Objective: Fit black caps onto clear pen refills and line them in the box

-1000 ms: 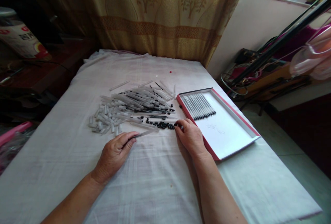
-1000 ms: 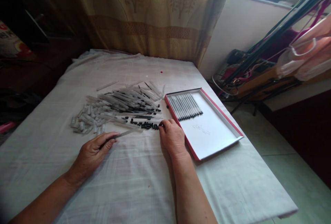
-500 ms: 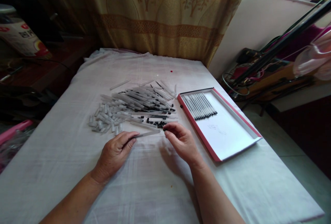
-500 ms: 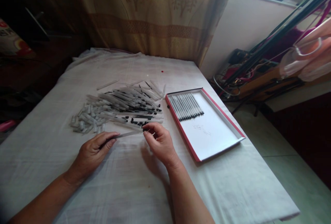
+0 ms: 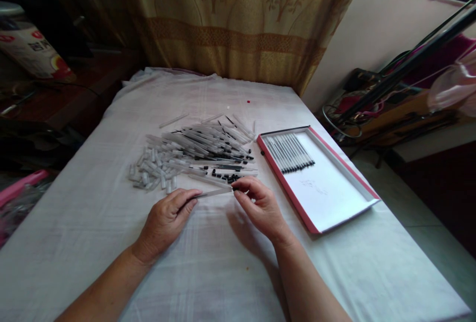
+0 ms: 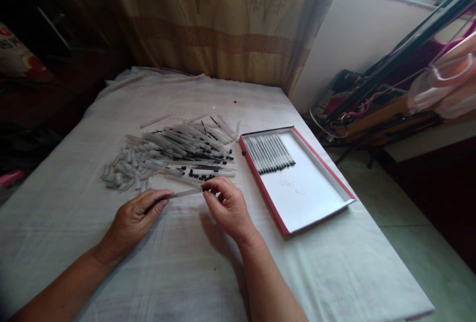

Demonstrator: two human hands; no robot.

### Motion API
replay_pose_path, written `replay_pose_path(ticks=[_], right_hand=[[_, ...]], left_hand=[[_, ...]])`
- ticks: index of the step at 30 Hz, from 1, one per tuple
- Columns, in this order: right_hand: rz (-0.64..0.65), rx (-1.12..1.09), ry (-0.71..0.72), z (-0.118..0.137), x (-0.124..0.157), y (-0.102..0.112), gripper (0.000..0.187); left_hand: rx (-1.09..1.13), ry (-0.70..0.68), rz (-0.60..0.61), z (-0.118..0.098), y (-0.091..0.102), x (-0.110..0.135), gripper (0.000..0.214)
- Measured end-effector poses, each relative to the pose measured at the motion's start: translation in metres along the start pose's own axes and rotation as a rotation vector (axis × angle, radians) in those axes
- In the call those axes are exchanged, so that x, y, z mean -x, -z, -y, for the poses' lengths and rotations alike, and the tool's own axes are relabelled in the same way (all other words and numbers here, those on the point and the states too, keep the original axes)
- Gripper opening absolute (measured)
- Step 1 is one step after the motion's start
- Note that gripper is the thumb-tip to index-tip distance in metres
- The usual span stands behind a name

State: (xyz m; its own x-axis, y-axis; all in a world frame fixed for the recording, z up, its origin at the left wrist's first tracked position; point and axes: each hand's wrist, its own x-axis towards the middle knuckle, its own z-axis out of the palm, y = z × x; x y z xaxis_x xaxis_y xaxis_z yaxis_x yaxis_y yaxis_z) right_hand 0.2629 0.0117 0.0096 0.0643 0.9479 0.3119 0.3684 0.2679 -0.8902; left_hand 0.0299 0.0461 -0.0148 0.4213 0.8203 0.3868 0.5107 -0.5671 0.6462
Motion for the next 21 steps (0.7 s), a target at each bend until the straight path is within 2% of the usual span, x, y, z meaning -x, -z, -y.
replay_pose_path(ticks=[5, 11, 21], right_hand=[[0.000, -0.008, 0.013, -0.001, -0.001, 0.001, 0.015], [-0.046, -0.027, -0.056, -0.005, 0.000, -0.002, 0.014], [-0.041, -0.090, -0.149, -0.014, 0.002, -0.001, 0.015]], left_hand=[[-0.001, 0.008, 0.001, -0.001, 0.000, 0.000, 0.024], [0.001, -0.003, -0.002, 0.001, 0.000, 0.000, 0.024], [0.002, 0.010, -0.001, 0.002, 0.000, 0.001, 0.024]])
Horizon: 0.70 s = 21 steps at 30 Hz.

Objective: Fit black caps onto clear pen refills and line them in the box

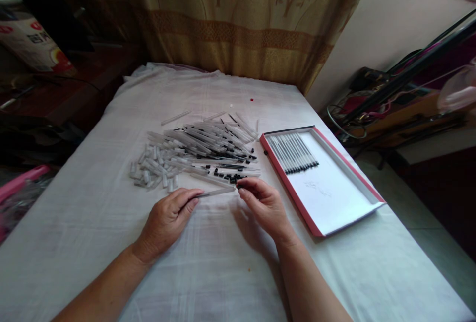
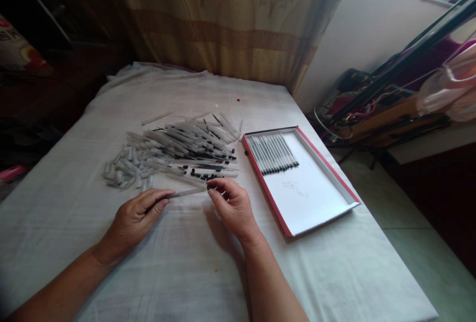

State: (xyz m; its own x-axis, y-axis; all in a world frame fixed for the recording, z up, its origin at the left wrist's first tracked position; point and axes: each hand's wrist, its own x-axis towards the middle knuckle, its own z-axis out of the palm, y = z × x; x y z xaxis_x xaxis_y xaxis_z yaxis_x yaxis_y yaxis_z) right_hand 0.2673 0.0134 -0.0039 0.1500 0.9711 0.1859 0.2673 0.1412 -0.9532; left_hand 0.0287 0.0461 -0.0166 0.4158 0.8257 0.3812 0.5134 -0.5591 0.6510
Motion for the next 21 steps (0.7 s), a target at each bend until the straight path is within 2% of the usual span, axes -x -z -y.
replay_pose_path(ticks=[5, 13, 21], right_hand=[[0.023, -0.008, -0.017, -0.0008, 0.0007, -0.0008, 0.015], [0.020, 0.057, 0.053, 0.0058, -0.0004, -0.0016, 0.014], [0.051, 0.073, 0.050, 0.0067, 0.0011, 0.0002, 0.013]], left_hand=[[-0.005, 0.004, 0.000, 0.0004, -0.0001, 0.0003, 0.024], [-0.011, 0.006, 0.018, -0.0002, 0.0003, -0.0007, 0.025], [0.000, 0.024, 0.028, -0.0020, 0.0014, -0.0014, 0.025]])
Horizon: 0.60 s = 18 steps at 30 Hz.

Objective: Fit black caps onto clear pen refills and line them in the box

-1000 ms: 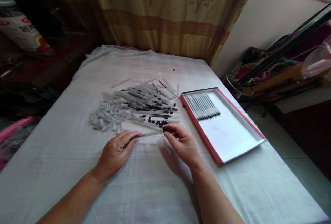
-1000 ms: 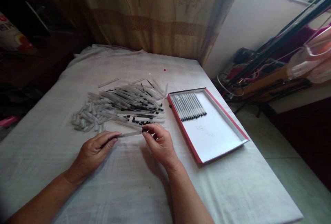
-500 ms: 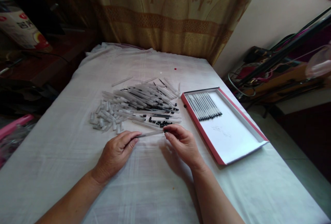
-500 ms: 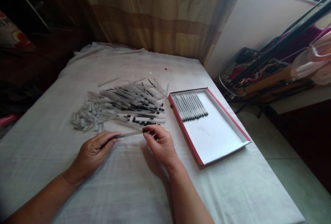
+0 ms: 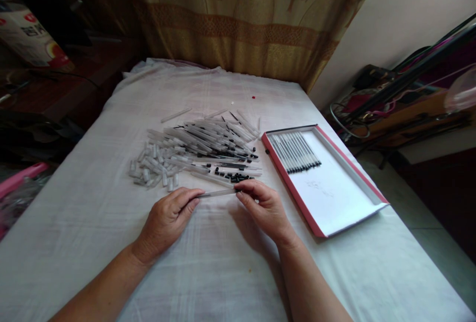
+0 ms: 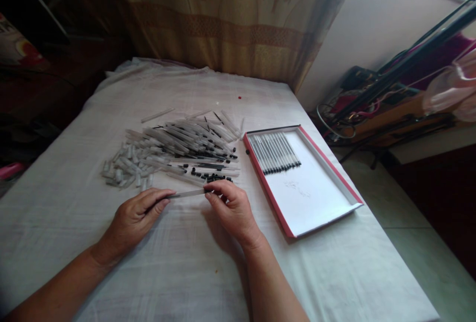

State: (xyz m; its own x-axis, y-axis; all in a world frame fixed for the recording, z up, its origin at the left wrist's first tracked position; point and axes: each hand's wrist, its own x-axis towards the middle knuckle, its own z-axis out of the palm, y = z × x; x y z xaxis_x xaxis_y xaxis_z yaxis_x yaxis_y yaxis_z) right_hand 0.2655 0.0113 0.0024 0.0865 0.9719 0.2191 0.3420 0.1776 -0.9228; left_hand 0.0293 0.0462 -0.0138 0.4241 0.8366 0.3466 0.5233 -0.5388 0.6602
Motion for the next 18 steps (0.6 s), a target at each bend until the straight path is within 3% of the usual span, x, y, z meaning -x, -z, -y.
replay_pose_path(ticks=[7, 11, 14, 18], right_hand=[[0.033, 0.192, 0.057, -0.002, -0.001, 0.000, 0.015], [0.052, 0.346, 0.058, -0.006, -0.001, -0.002, 0.034], [0.089, 0.335, 0.019, -0.009, -0.001, -0.002, 0.044], [0.121, 0.175, -0.057, -0.011, 0.001, 0.000, 0.023]], left_hand=[[0.013, -0.032, -0.001, 0.000, 0.000, 0.000, 0.023], [0.015, -0.029, 0.003, 0.001, -0.001, 0.000, 0.023], [0.012, -0.023, 0.011, 0.001, 0.000, 0.000, 0.024], [0.008, -0.008, 0.012, -0.001, 0.001, 0.000, 0.025]])
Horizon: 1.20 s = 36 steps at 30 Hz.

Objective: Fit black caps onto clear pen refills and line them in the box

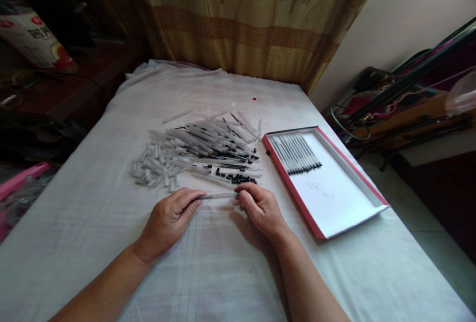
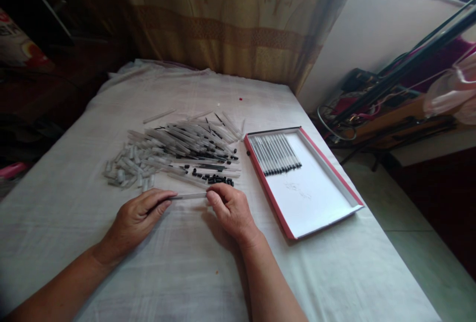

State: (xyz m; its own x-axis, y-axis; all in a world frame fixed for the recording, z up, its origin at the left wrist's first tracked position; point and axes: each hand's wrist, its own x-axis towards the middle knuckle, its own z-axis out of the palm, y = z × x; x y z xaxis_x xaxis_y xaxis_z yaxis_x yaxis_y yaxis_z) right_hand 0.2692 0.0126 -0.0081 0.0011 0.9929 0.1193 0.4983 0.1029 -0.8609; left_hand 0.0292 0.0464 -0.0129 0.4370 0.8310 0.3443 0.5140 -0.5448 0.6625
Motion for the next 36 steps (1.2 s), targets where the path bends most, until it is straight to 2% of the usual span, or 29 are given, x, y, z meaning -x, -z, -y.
replay_pose_path(ticks=[6, 14, 20, 23, 28, 36], right_hand=[[-0.029, -0.123, -0.018, -0.0013, 0.0011, -0.0007, 0.012], [-0.151, -0.346, -0.111, 0.0062, -0.0018, 0.0000, 0.015], [-0.142, -0.382, -0.145, 0.0066, -0.0029, -0.0024, 0.018], [-0.152, -0.401, -0.155, 0.0061, -0.0034, -0.0029, 0.018], [-0.160, -0.421, -0.170, 0.0060, -0.0041, -0.0025, 0.018], [-0.141, -0.463, -0.187, 0.0057, -0.0037, -0.0030, 0.017]], left_hand=[[0.003, 0.034, -0.010, -0.0002, -0.0004, 0.0001, 0.026], [-0.008, 0.137, -0.011, 0.0019, 0.0027, -0.0012, 0.037], [0.045, 0.245, -0.060, 0.0025, 0.0003, -0.0001, 0.028], [0.074, 0.288, -0.047, 0.0009, 0.0003, -0.0007, 0.031], [0.055, 0.219, 0.021, -0.0004, 0.0039, -0.0026, 0.034], [0.087, 0.281, -0.046, 0.0000, 0.0017, -0.0009, 0.031]])
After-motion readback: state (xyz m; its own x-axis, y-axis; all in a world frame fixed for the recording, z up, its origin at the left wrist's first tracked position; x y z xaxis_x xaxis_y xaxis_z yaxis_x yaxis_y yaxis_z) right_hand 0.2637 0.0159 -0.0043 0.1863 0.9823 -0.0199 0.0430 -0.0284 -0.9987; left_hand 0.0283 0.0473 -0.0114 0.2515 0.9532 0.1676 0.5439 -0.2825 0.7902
